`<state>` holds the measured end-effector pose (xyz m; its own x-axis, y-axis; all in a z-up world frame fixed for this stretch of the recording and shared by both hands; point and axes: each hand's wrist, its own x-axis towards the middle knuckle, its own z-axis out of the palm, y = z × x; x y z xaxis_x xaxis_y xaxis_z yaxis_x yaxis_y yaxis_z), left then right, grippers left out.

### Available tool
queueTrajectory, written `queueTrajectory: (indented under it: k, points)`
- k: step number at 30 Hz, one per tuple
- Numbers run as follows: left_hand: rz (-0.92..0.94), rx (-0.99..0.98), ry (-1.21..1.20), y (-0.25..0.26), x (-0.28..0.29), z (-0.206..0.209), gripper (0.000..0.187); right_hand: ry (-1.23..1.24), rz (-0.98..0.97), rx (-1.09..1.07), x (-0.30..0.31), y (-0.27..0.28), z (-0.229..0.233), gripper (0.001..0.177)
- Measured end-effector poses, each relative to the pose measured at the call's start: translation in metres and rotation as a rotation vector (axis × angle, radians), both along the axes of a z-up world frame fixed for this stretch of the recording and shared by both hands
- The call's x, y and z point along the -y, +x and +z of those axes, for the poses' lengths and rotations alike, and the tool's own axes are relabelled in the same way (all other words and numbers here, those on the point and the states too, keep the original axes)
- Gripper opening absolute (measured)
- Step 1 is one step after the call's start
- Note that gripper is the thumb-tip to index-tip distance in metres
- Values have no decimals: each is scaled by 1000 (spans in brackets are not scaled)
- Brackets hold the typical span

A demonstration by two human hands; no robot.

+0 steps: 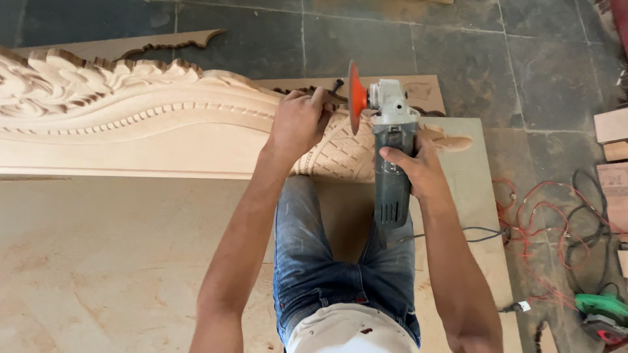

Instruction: The person uses an angle grinder with a sanding disc to smooth the surface of a carved wooden piece. They hold the piece with one hand and operate the tool with the other, moving along the carved details.

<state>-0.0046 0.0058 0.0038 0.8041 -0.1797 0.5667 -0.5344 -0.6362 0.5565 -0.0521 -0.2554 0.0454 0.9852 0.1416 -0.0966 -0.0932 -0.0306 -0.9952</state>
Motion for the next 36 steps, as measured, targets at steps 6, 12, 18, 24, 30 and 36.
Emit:
queueTrajectory:
  k: [6, 12, 18, 24, 30, 36]
  points:
    - [19, 185, -37, -10, -6, -1, 17, -88, 51, 64, -12, 4, 9, 39]
    - [65, 207, -21, -17, -10, -5, 16, 128, 34, -16, -7, 5, 13, 43]
    - [34, 174, -36, -17, -8, -8, 15, 312, 72, -49, 11, -1, 1, 49]
    - [32, 184, -57, -16, -7, -8, 16, 317, 54, -67, 15, -3, -14, 51]
    - [34, 187, -33, -17, -9, -7, 18, 239, 34, -85, 12, -1, -15, 49]
    - [16, 156, -11, -17, -11, -5, 16, 45, -11, -45, 6, 2, -5, 39]
